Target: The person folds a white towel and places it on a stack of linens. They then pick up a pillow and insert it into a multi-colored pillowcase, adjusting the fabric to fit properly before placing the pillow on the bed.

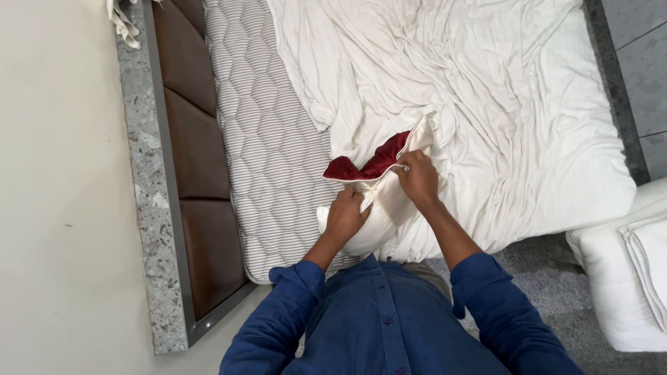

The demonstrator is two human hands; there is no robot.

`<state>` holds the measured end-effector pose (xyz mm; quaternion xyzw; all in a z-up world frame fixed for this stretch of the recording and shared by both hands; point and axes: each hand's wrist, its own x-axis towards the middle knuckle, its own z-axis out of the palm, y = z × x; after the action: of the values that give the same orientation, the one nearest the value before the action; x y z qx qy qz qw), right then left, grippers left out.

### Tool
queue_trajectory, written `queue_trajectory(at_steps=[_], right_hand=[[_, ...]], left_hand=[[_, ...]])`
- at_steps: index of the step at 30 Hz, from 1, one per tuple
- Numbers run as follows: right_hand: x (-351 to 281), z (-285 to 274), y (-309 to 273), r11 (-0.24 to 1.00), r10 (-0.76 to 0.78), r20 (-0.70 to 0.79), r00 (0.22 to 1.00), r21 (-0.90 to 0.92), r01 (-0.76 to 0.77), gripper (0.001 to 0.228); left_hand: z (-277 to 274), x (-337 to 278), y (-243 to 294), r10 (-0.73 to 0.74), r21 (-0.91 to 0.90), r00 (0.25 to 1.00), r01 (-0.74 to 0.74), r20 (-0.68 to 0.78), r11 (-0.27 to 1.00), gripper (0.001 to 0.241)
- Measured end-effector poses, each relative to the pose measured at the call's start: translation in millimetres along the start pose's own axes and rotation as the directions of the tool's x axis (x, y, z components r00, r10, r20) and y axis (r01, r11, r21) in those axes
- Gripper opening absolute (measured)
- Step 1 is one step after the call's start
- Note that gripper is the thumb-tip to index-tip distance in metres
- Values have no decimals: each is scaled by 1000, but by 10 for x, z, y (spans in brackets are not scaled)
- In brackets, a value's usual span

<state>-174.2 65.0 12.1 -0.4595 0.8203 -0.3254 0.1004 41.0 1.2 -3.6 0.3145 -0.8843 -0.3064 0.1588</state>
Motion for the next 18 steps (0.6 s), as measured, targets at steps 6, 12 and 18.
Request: queue_trajectory(at_steps=[6, 12, 18], right_hand=[[17, -73, 141, 978, 206, -14, 978, 33, -206, 22], [-59, -136, 614, 965, 257, -168, 952, 105, -242, 24], [-242, -432, 554, 966, 255, -163, 953, 74, -246, 24]], left_hand=[[-9, 29, 57, 77, 10, 992, -79, 102, 997, 17], [-104, 9, 318, 178, -85, 976, -168, 129, 982, 14], [32, 9, 422, 18, -27, 966, -11, 257, 1000, 22]])
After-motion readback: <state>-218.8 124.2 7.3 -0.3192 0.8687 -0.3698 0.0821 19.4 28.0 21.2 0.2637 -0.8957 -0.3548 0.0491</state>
